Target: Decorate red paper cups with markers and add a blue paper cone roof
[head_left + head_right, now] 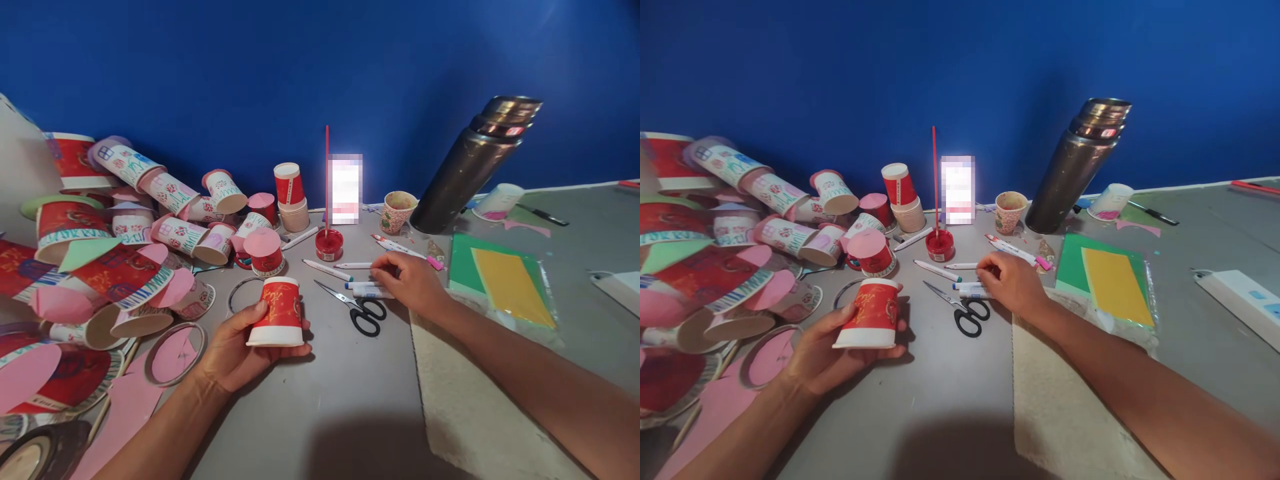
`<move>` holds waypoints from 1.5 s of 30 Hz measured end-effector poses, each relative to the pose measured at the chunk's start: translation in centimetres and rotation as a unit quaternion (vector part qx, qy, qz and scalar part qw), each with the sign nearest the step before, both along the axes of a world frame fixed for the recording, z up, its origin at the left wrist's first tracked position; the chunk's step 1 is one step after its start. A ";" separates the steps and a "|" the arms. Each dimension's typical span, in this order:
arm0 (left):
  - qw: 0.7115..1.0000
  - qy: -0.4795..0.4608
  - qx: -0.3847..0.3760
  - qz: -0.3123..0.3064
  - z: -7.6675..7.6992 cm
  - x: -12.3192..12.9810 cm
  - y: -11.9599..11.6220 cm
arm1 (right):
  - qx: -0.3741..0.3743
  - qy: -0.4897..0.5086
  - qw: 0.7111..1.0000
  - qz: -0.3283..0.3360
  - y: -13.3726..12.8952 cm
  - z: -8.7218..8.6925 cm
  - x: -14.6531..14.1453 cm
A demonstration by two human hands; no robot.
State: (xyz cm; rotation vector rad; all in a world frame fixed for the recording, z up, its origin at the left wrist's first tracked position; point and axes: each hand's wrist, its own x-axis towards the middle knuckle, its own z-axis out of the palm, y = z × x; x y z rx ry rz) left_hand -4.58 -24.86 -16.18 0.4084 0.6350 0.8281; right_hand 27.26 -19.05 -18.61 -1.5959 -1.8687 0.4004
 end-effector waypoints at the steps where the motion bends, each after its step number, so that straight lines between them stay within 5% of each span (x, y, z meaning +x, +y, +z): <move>1: 1.000 0.004 -0.002 0.002 0.0 0.0 0.1 | -0.005 -0.009 1.000 0.014 -0.1 0.0 -0.1; 10: 1.000 0.028 0.000 0.011 0.6 0.4 0.2 | -0.065 -0.067 0.993 0.076 0.1 1.1 0.7; 19: 1.000 0.012 0.015 0.003 -0.3 0.0 0.0 | -0.082 -0.133 0.980 0.121 0.4 1.0 1.7; 26: 1.000 -0.007 0.013 -0.005 -0.4 -0.1 0.1 | 0.007 0.058 0.998 0.038 0.2 1.7 1.6; 29: 1.000 -0.005 0.021 -0.003 -0.6 -0.1 0.1 | -0.046 0.275 0.960 0.012 0.0 2.3 0.9; 32: 1.000 0.005 0.016 0.013 -0.6 0.0 0.1 | -0.116 0.476 0.872 0.005 0.0 2.4 0.1; 35: 0.999 0.033 0.004 0.043 -0.2 0.2 0.0 | -0.146 0.573 0.807 0.001 0.3 2.4 -0.3; 40: 0.989 0.096 0.043 0.108 0.1 1.2 -0.2 | -0.155 0.612 0.775 -0.011 0.7 2.4 0.1; 45: 0.993 0.060 0.045 0.096 -0.2 1.6 -0.3 | -0.148 0.587 0.796 -0.010 -0.8 4.1 -0.4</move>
